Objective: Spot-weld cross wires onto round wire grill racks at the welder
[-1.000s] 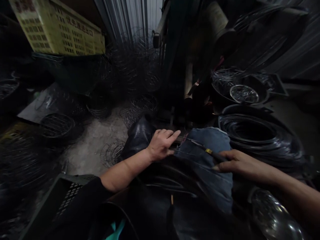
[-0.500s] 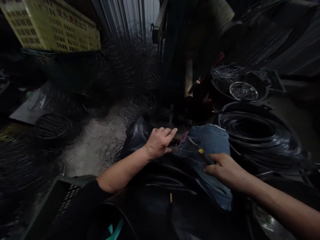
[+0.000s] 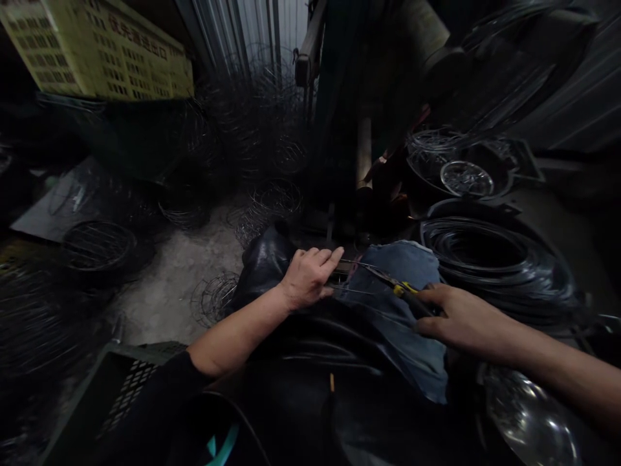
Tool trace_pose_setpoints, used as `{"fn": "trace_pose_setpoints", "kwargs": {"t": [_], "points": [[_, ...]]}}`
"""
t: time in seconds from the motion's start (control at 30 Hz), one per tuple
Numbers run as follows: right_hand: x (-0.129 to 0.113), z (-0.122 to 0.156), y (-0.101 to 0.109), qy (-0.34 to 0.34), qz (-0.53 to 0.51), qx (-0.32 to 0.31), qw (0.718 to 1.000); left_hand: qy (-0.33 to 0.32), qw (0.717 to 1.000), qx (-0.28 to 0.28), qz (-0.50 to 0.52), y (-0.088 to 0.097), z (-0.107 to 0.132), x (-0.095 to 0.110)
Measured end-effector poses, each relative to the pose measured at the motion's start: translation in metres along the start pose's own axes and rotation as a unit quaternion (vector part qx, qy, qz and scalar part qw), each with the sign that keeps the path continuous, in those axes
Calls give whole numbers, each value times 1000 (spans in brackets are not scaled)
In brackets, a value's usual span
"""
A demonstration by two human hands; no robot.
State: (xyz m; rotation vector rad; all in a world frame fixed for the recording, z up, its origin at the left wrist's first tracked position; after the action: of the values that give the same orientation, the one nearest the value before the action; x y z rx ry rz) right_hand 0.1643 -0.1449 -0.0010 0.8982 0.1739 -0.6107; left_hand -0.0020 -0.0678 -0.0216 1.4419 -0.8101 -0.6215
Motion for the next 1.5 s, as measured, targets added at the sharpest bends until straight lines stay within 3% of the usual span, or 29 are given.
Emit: {"fn": "trace_pose_setpoints", "kwargs": {"t": [0.13,0.27,0.37,0.4,0.43,0.5,0.53,0.6,0.67,0.73,0.8,0.87,0.93,1.0,1.07,1.13,1.17,1.2,1.27,1.33,1.37,1.5], "points": [[4,9,-27,-71,-205,-83,973,7,999,23,48,-2,2,-5],[-7,21,-59,-101,-415,-111,897,10,996,47,80,-3,3,-13],[-16,25,-73,-86,-498,-125,854,0,995,60,80,-1,3,-16],[-14,25,-73,-81,-481,-122,864,-4,995,61,79,0,4,-15],[-11,23,-71,-75,-431,-110,892,-8,995,59,77,0,4,-14],[-1,17,-54,-46,-244,-45,968,-18,996,48,70,0,4,-9],[0,15,-42,-24,-123,-1,992,-22,997,43,66,0,4,-6],[-4,14,-23,19,95,78,992,-25,997,37,58,1,4,-1],[-9,16,-16,39,203,114,972,-22,998,36,56,2,5,1],[-10,17,-19,32,170,99,980,-17,997,39,62,3,5,-2],[-5,17,-33,-12,3,41,999,-13,996,43,72,3,5,-6],[-3,18,-55,-59,-222,-27,973,-10,996,48,79,3,5,-11],[-5,18,-67,-75,-338,-60,936,-10,995,48,84,4,5,-13],[-3,15,-59,-45,-259,-24,964,-15,995,45,87,4,5,-11],[-1,13,-39,-5,-62,56,996,-18,995,38,85,4,5,-8],[-5,15,-23,29,80,128,988,-8,996,36,82,4,4,-7],[-6,16,-20,36,97,138,985,-4,996,35,82,4,4,-8],[-4,16,-22,30,73,126,989,-4,996,36,85,4,3,-8],[1,15,-37,0,-82,51,995,-9,995,41,93,4,3,-9],[3,15,-57,-42,-244,-36,968,-13,994,47,99,3,3,-11],[3,15,-61,-47,-271,-48,960,-11,994,50,101,3,3,-13],[2,11,-32,22,-125,75,989,-6,993,56,100,4,5,-13]]}}
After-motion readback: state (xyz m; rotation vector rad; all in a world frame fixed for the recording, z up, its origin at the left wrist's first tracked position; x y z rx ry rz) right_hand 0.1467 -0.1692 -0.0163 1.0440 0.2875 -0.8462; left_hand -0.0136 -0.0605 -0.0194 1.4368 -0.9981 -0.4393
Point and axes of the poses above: each hand's wrist, its own z-axis away from the middle knuckle, its own y-axis out of the back of the hand, x = y × z, the point moved 10 cm from there along -z, towards the middle knuckle, and after that the axes turned 7 degrees about -z, right-handed, at the moved point
